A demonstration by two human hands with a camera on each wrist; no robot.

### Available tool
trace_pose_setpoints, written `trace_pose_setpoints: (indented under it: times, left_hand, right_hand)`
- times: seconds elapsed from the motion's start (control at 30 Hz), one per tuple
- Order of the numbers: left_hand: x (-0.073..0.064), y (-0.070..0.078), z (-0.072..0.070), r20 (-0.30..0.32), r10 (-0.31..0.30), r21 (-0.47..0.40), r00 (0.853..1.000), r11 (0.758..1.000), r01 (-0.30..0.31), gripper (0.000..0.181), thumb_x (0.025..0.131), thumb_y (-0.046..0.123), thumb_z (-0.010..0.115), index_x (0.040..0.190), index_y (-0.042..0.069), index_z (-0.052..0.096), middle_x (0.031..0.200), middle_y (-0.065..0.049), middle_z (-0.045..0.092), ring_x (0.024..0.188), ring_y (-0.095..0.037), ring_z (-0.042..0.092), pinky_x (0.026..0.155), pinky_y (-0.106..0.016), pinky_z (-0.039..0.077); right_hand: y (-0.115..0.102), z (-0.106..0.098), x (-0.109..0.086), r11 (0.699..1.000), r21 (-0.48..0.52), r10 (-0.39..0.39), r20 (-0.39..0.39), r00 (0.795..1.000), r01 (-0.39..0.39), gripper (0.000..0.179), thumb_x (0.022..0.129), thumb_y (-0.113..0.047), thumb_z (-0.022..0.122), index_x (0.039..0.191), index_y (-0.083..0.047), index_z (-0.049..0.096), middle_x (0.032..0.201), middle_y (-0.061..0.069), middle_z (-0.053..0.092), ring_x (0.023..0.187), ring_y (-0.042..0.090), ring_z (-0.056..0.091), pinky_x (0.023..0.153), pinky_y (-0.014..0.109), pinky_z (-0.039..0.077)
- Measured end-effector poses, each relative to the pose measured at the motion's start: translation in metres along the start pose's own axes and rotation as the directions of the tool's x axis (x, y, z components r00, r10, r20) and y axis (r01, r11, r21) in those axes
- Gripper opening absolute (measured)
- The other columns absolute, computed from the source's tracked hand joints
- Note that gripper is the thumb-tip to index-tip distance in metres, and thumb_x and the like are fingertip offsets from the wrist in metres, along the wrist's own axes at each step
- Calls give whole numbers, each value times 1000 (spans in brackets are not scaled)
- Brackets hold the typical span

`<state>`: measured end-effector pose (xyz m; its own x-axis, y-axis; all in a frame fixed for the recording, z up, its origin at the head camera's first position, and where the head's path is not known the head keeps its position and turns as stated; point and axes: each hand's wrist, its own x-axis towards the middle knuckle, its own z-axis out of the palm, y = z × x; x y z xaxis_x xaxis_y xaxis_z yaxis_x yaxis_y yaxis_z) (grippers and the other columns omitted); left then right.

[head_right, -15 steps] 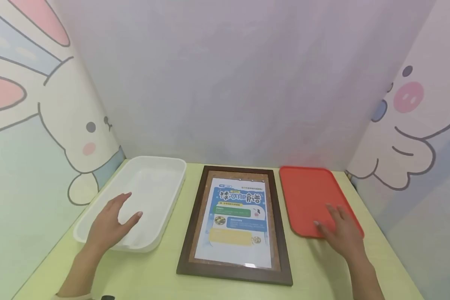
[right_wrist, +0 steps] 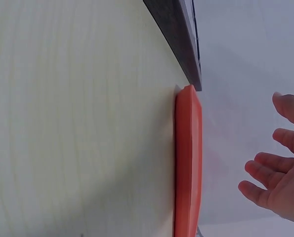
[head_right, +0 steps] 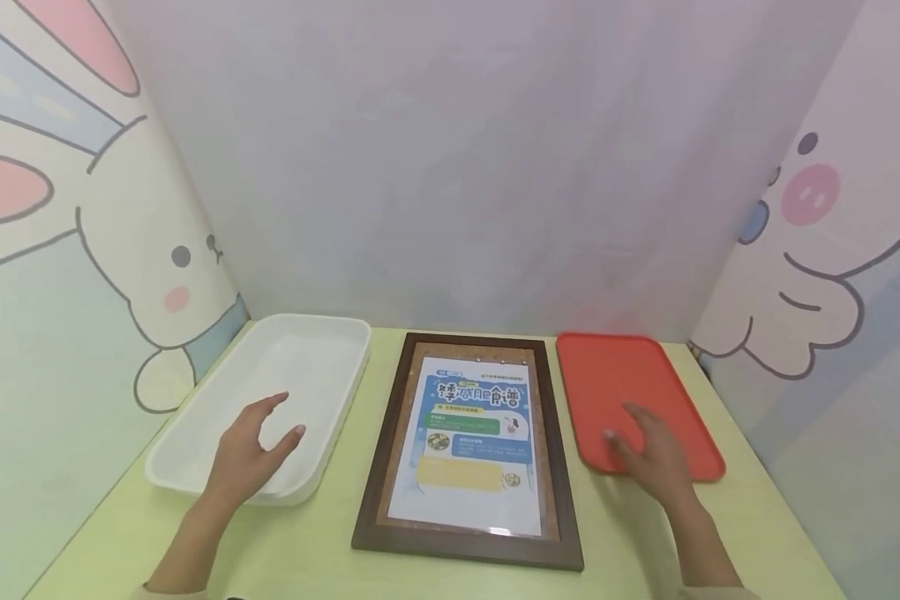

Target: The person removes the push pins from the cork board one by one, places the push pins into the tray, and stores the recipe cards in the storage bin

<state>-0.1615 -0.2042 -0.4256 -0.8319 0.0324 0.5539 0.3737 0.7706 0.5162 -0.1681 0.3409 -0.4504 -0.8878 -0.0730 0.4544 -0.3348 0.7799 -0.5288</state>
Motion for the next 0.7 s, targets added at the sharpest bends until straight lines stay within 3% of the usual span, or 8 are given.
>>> trace_pose_setpoints:
  times: [0.17, 0.3, 0.7]
  left_hand:
    - [-5, 5, 12, -1, 15, -59, 1000, 998, -15, 52, 76, 14, 75, 122, 0, 55, 117, -18, 57, 105, -35, 54, 81, -52, 45]
    - [-5, 11, 25, -14, 3, -137, 1000, 990, -5, 51, 75, 11, 76, 121, 0, 56, 112, -18, 59, 99, -35, 57, 75, -50, 48]
    - [5, 36, 55, 63, -87, -330, 994, 939, 103, 48, 78, 11, 74, 121, 1, 56, 115, -16, 59, 103, -31, 58, 80, -46, 49]
  right_hand:
    - [-7, 12, 7, 1000, -4, 0, 40, 999, 0, 53, 84, -17, 69, 125, 9, 49, 119, 32, 51, 106, 49, 48, 78, 61, 40]
    - [-11, 17, 15, 998, 57, 12, 88, 996, -17, 55, 86, -18, 67, 129, 10, 45, 122, 32, 49, 106, 49, 49, 77, 61, 43]
    - [-19, 35, 33, 972, 220, 51, 146, 988, -83, 58, 89, -19, 64, 133, 11, 40, 131, 30, 43, 112, 48, 46, 84, 58, 43]
